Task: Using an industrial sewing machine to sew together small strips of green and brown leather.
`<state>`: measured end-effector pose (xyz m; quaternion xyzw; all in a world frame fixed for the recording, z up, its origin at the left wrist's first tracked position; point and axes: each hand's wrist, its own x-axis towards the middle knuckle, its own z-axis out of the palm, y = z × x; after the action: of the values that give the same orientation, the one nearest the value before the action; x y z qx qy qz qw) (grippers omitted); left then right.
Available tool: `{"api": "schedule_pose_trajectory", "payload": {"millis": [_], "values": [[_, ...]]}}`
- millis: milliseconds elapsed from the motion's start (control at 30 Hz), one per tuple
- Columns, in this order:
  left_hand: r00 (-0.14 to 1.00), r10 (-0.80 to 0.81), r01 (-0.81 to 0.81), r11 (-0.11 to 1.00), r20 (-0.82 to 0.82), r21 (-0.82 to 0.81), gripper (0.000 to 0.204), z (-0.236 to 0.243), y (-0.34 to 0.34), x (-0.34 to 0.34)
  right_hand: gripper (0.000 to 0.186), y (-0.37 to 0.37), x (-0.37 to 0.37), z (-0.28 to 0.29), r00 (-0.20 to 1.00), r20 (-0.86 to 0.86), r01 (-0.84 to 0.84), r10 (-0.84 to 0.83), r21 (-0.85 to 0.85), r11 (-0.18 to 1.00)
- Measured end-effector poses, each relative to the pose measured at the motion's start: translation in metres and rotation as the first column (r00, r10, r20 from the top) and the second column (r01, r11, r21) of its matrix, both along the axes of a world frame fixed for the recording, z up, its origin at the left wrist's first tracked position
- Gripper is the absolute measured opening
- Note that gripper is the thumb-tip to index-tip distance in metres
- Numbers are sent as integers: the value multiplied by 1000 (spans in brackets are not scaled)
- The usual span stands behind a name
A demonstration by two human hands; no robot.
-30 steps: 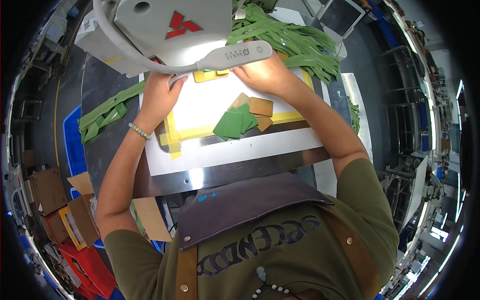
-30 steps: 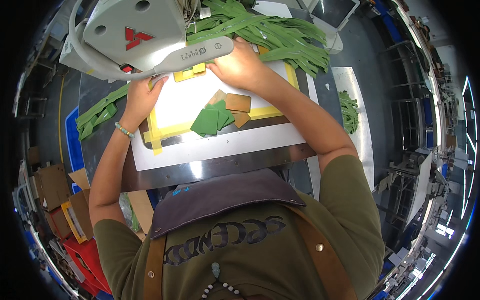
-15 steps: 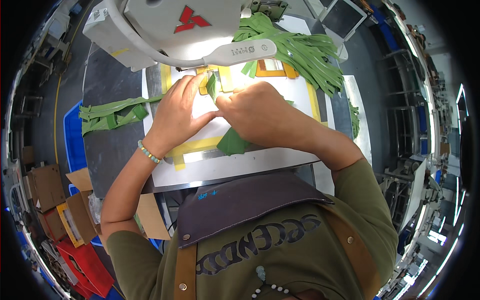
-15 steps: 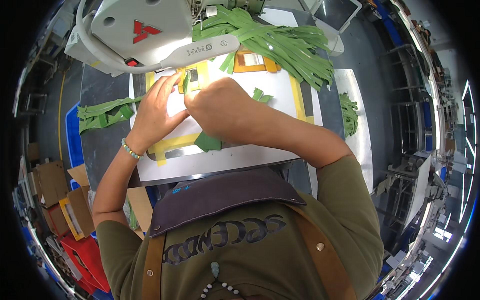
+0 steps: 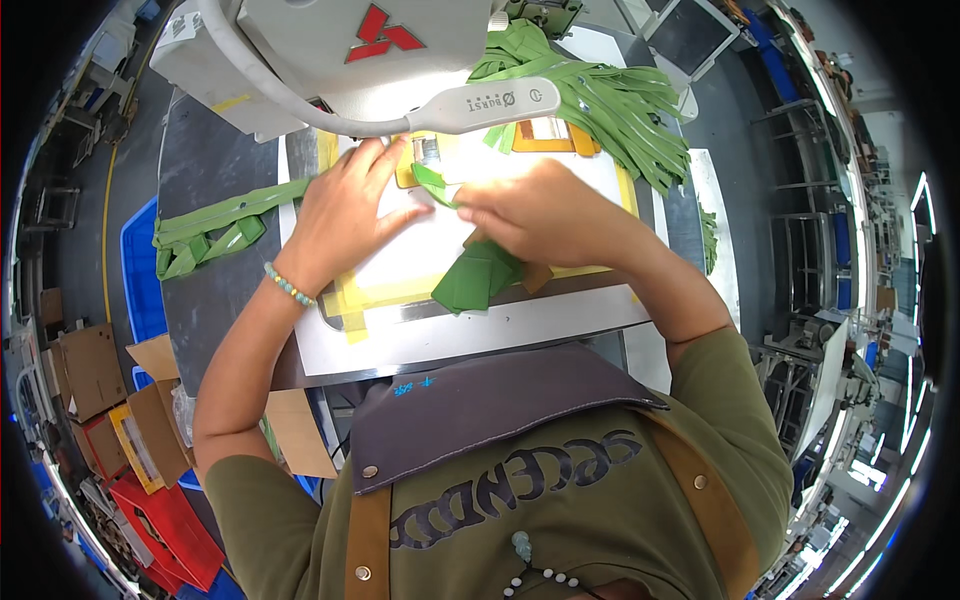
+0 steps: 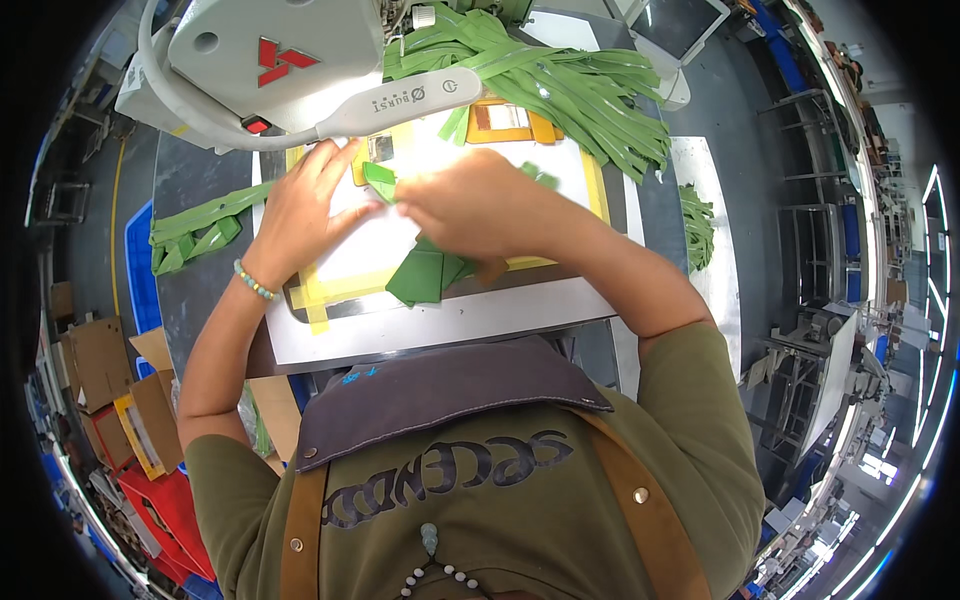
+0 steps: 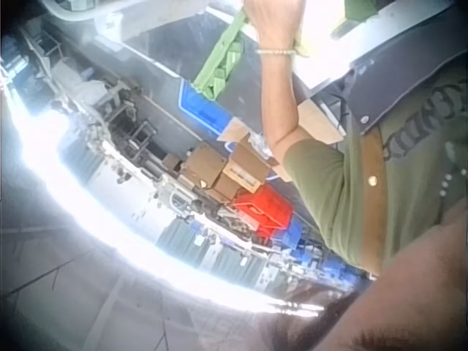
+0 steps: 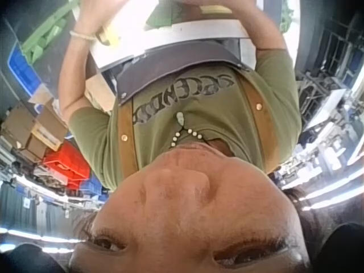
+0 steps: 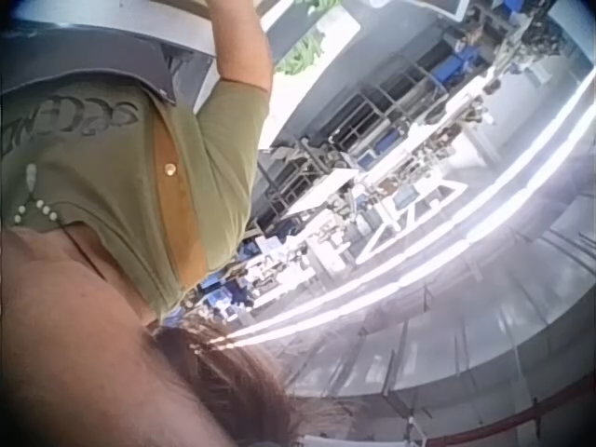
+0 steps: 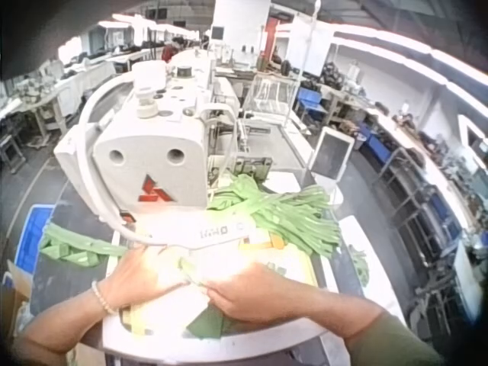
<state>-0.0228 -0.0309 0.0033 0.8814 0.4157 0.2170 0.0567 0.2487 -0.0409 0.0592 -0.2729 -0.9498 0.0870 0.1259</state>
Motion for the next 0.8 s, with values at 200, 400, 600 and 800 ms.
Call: {"api": "schedule_pose_trajectory", "payload": {"millis": [200,400,600,800], "values": [[987,-50,43,998,152,47,66,6,-30,-3,23,-37,-40,28,986,113,-67,123,-411,909],[570,375,36,877,731,-479,65,18,-44,-21,31,-52,-48,30,842,-450,-478,298,-366,798],[714,180,70,943,677,-326,64,25,-43,-37,36,-22,-42,14,958,176,281,-226,-415,865],[853,-23,224,919,522,-325,71,42,-49,-21,31,11,-35,-45,964,-196,129,-177,-236,963]]}}
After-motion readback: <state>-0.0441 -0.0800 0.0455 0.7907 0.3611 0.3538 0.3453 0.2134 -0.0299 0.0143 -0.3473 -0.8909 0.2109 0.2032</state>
